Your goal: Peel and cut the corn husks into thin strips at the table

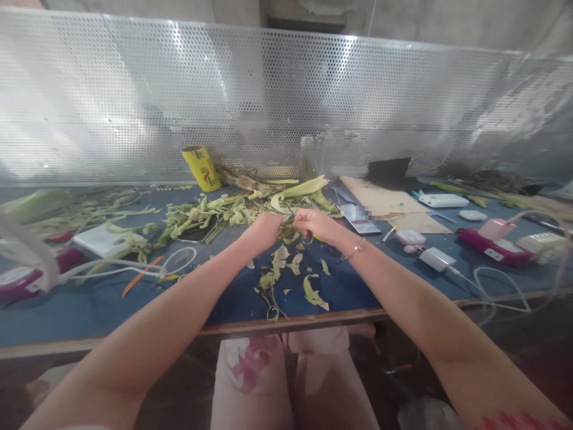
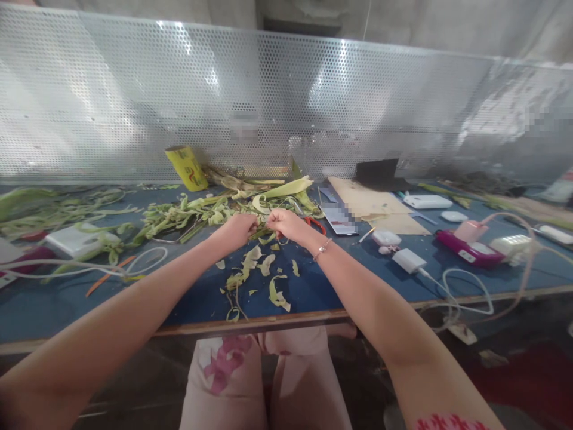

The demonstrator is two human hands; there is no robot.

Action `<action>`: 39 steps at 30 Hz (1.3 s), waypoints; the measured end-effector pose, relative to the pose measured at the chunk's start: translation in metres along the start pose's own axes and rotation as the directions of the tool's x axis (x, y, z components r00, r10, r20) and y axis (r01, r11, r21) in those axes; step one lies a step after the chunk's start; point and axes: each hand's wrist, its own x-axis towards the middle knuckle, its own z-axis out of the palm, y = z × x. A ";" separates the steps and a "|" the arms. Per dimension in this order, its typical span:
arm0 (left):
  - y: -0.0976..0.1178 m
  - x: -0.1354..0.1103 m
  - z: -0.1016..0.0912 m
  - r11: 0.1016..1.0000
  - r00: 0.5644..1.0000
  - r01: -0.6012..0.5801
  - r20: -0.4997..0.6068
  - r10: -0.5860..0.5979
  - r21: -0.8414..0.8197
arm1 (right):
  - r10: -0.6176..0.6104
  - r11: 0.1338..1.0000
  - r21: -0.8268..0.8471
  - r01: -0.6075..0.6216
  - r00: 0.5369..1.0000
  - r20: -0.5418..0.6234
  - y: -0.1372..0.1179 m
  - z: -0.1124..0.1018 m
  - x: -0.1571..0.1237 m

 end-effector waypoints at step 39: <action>0.031 -0.002 0.011 -0.282 0.820 0.493 0.548 -0.167 -0.823 | -0.399 0.898 0.004 0.439 0.812 0.426 -0.023 -0.024 -0.026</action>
